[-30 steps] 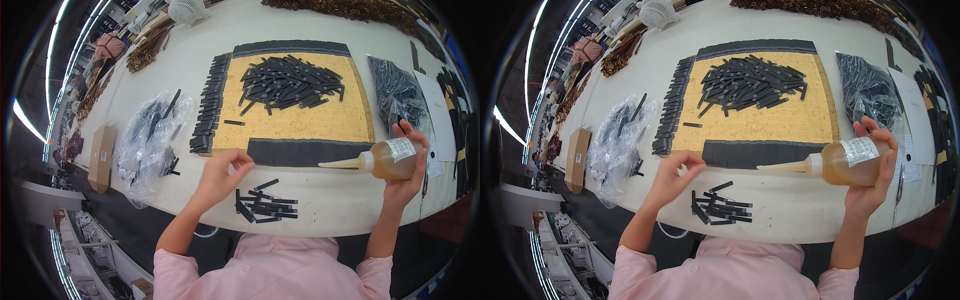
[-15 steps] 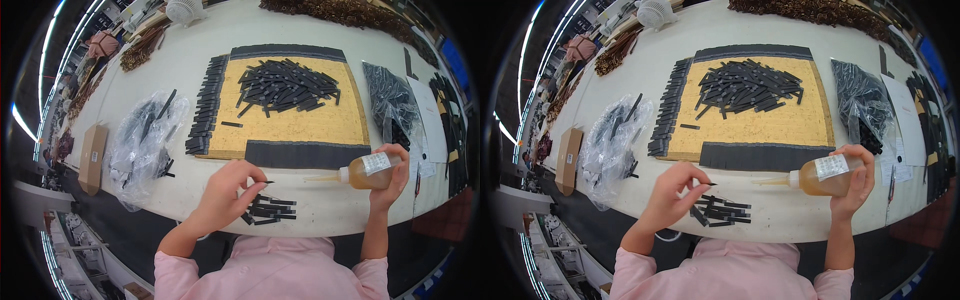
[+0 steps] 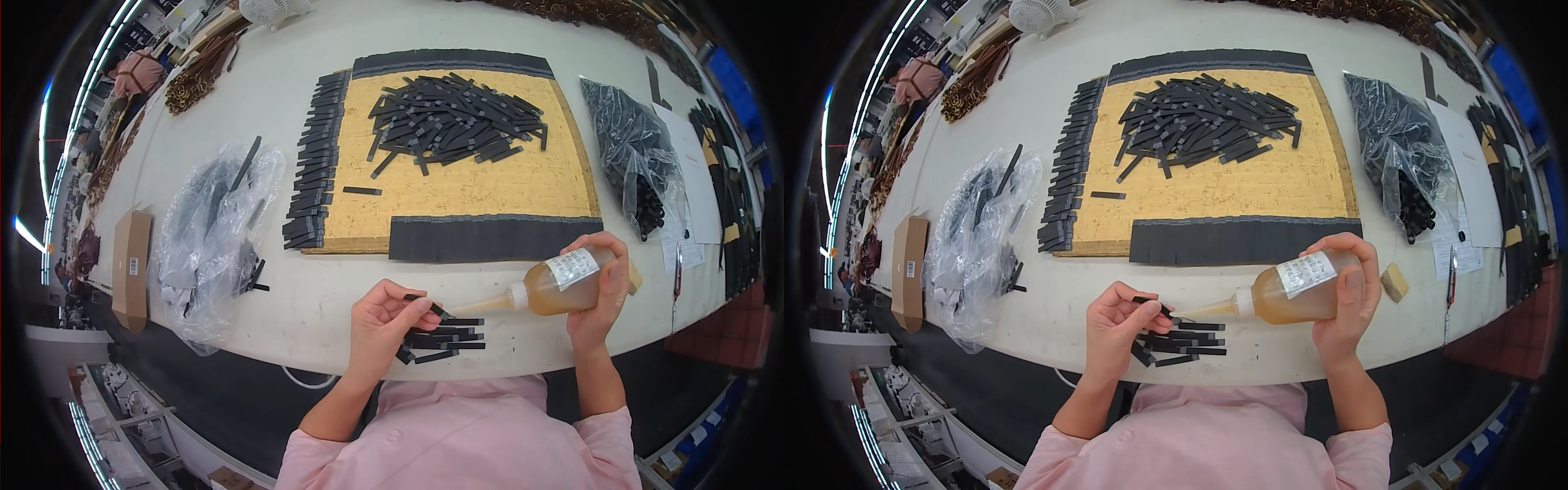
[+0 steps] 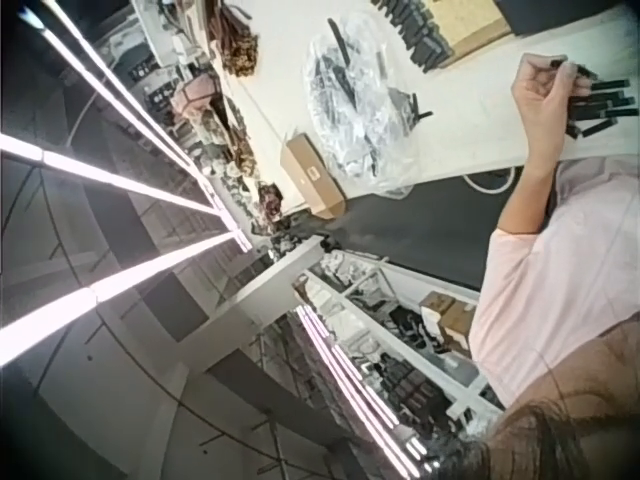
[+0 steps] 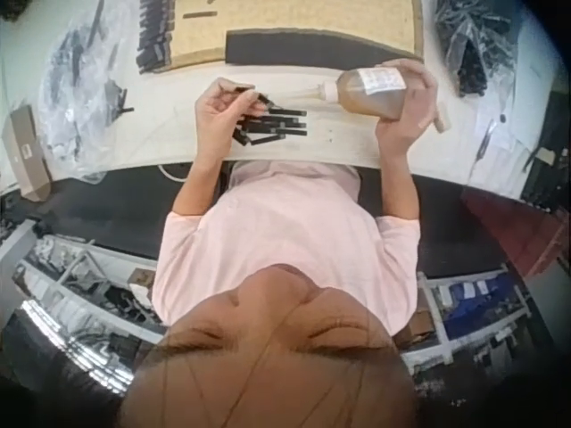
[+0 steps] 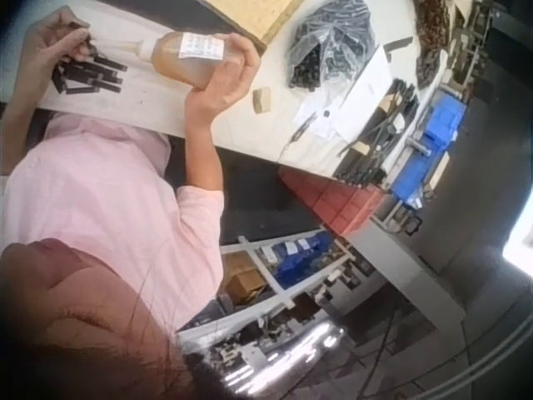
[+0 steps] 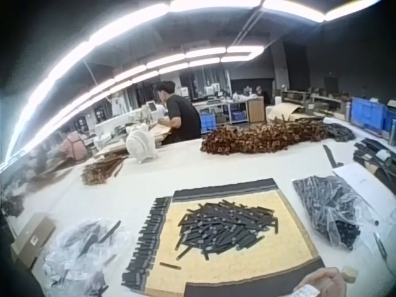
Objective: Applying adhesive to small leather components and mounting them onto a base strip for product assembly.
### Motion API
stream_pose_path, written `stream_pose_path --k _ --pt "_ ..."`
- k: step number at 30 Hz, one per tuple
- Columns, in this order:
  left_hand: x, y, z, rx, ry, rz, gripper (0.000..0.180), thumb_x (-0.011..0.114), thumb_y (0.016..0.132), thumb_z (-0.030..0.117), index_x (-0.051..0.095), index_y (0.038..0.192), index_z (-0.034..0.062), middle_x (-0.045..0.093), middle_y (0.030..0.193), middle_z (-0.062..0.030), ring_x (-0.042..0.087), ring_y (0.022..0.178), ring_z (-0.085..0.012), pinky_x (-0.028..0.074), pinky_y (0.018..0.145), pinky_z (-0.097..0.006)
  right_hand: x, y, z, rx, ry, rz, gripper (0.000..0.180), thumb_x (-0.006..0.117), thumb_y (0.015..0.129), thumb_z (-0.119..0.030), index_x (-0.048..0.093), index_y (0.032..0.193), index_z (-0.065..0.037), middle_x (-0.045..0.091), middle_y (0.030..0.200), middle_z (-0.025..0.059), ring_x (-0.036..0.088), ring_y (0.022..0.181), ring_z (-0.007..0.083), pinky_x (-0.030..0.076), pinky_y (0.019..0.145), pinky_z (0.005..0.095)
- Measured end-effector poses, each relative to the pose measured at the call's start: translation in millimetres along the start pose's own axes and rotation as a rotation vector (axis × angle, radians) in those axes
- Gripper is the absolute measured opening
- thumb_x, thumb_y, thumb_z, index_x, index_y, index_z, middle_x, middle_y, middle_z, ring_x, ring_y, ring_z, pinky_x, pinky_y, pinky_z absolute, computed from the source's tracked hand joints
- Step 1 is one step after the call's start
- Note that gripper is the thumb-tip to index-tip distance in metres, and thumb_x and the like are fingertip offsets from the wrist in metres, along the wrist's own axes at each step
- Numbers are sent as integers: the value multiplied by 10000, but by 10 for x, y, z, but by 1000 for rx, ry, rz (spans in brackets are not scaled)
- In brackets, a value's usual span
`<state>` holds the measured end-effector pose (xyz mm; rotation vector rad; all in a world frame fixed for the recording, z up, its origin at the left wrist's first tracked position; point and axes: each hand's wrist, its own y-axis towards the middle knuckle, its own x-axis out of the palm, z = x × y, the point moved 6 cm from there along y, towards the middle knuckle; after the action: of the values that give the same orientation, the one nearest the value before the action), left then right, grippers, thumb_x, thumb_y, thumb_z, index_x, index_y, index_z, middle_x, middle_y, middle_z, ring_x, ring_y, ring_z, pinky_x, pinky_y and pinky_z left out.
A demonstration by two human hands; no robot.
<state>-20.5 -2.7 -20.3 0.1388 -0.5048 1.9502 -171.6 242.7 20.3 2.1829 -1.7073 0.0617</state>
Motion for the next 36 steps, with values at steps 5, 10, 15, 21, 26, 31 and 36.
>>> stream_pose_path --k 5,10,15,21,26,31,36 --pt "54 41 -55 14 -54 53 119 654 939 -40 546 951 9 723 942 -194 741 827 -205 624 741 -300 -42 -8 57 46 -30 43 363 501 1045 -347 531 1185 -13 608 1048 125 625 977 184 505 885 309" --pt "109 63 -101 -45 -133 43 90 648 962 -10 558 967 -1 716 1031 -175 715 980 -189 593 882 -314 -112 -16 110 82 -21 76 325 474 1061 -317 533 1176 -19 613 1054 112 610 972 150 492 881 288" --pt "129 95 -93 -114 -107 62 90 608 977 -3 545 913 12 667 978 -98 681 1086 -214 528 989 -336 -140 0 128 120 -63 99 319 479 1061 -326 540 1164 -31 614 1059 95 593 982 131 474 889 270" --pt "97 114 -133 -134 -170 13 94 626 974 7 558 911 20 674 982 -99 658 1149 -223 501 999 -326 -109 22 147 133 -70 95 306 478 1059 -320 546 1153 -37 619 1070 88 591 982 122 471 888 263" --pt "119 125 -94 -159 -149 33 143 615 979 17 526 868 29 630 910 -65 653 1149 -260 485 1038 -360 -98 35 179 160 -67 92 296 473 1060 -313 553 1144 -41 622 1068 80 585 985 117 462 896 264" --pt "117 120 -91 -153 -145 38 149 617 978 16 524 863 33 625 903 -63 655 1139 -262 493 1024 -365 -103 30 180 165 -72 99 287 465 1061 -305 565 1130 -45 625 1070 72 559 989 107 435 920 261" --pt "66 120 -155 -138 -193 3 108 630 973 13 555 898 27 661 944 -86 662 1140 -237 508 1004 -344 -115 26 189 170 -102 74 290 468 1057 -308 567 1130 -45 626 1067 73 559 988 113 434 919 263"
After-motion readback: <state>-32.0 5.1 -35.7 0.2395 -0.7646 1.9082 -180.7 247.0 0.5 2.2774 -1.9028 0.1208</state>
